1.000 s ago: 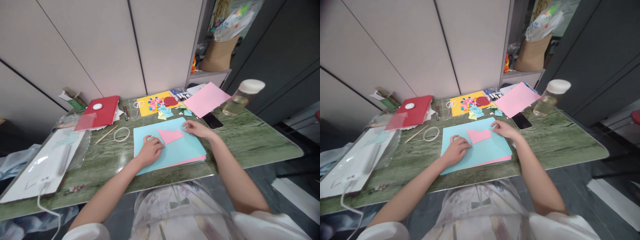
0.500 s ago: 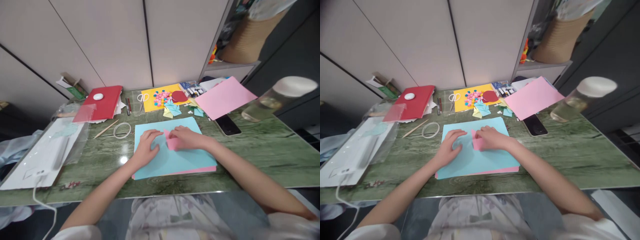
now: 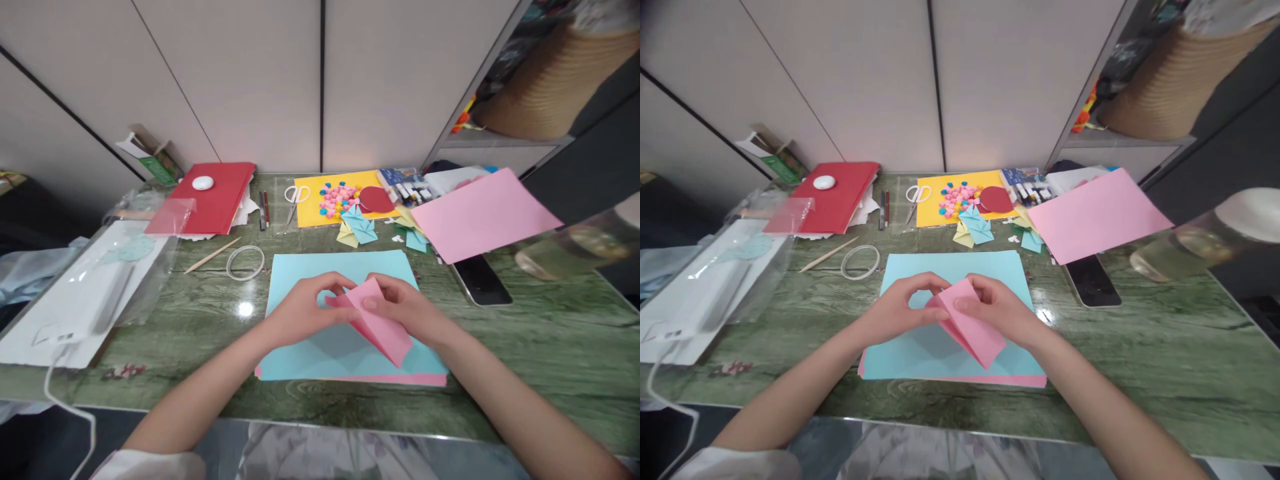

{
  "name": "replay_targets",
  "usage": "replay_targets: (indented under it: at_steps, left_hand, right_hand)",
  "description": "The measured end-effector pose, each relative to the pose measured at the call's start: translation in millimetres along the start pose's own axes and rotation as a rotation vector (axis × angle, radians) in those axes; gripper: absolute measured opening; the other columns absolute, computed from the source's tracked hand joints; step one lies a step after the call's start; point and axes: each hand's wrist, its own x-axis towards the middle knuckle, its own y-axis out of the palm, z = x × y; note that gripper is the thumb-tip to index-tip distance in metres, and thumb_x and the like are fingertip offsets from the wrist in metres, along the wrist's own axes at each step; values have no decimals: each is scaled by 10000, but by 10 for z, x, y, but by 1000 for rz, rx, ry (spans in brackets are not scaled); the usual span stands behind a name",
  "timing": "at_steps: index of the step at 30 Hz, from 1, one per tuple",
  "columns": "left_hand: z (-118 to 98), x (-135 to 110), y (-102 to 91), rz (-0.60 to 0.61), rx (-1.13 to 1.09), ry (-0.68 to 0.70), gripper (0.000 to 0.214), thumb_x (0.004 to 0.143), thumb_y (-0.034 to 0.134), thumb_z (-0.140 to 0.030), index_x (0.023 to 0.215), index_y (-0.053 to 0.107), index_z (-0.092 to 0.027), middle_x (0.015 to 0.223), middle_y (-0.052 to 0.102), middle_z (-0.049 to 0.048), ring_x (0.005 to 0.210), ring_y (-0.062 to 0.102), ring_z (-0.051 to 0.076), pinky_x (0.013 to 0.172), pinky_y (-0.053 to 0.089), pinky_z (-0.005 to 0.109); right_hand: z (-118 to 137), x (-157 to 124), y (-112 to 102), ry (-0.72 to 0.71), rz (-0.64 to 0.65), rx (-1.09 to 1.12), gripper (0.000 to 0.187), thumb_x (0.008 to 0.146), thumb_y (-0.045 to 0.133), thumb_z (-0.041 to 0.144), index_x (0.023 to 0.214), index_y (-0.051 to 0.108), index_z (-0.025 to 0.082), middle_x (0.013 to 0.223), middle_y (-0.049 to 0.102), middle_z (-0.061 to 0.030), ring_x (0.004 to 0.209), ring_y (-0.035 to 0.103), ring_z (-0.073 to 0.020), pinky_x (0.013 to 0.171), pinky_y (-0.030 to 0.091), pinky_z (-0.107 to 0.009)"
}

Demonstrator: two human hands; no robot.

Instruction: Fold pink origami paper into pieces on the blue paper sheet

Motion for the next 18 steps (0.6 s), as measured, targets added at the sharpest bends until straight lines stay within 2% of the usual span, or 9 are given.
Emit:
replay_targets:
  at_steps: [4, 6, 8, 11, 13, 15, 16, 18]
  left_hand:
    - [158, 6, -59, 35, -49, -42, 95, 785, 562, -175, 858, 623, -166, 861, 648, 4, 836, 577, 143, 801, 444, 267]
    - [205, -3, -70, 51, -12, -42, 217, 743, 518, -78, 909, 620, -172, 909, 650, 6, 868, 579, 143, 832, 444, 272]
    - [241, -17, -64, 75, 41, -14, 387, 706, 514, -50, 1057, 586, -197, 1061, 628, 18, 971, 569, 157, 899, 434, 293]
    - [317, -39, -26, 82, 205, 54, 682, 714, 540, -82, 1347, 350, -249, 1330, 468, 62, 1189, 464, 195, 1007, 378, 349]
    - [396, -52, 13, 41, 406, 86, 815, 733, 540, -88, 1433, 155, -246, 1452, 304, 100, 1326, 303, 226, 1069, 299, 403]
    - [483, -62, 51, 24, 655, 116, 799, 753, 530, -87, 1437, 149, -247, 1519, 149, 96, 1395, 109, 275, 1102, 189, 478]
    - [520, -69, 65, 56, 750, 125, 746, 783, 512, -99, 1430, 177, -261, 1528, 126, 78, 1401, 65, 286, 1103, 157, 501]
    - [559, -84, 82, 172, 868, 148, 564, 870, 436, -165, 1396, 272, -287, 1518, 192, 48, 1399, 99, 277, 1099, 144, 505]
  right_hand:
    - [-155, 58, 3, 27, 36, 93, 205, 798, 626, 323, 805, 472, 189, 647, 492, 59, 546, 432, -62, 494, 297, -183]
    - [-185, 72, 14, 52, 49, 80, 200, 798, 626, 323, 827, 479, 191, 644, 519, 55, 546, 449, -66, 505, 312, -188]
    - [-195, 75, 20, 61, 29, 44, 205, 797, 624, 336, 832, 480, 195, 628, 529, 56, 535, 452, -70, 507, 315, -193]
    - [-215, 86, -13, 60, -66, -30, 219, 791, 616, 364, 838, 472, 205, 598, 533, 63, 506, 446, -77, 492, 300, -199]
    - [-247, 118, -81, 55, -172, -101, 227, 781, 613, 372, 844, 466, 210, 600, 556, 59, 505, 461, -87, 492, 302, -204]
    - [-287, 167, -179, 48, -283, -191, 222, 769, 606, 369, 843, 467, 213, 609, 585, 49, 524, 495, -106, 512, 333, -217]
    - [-306, 193, -234, 52, -339, -257, 218, 759, 608, 366, 833, 470, 215, 582, 576, 53, 512, 497, -112, 505, 336, -220]
    - [-334, 237, -337, 57, -404, -356, 201, 734, 610, 348, 814, 479, 218, 540, 554, 60, 499, 500, -124, 490, 343, -226]
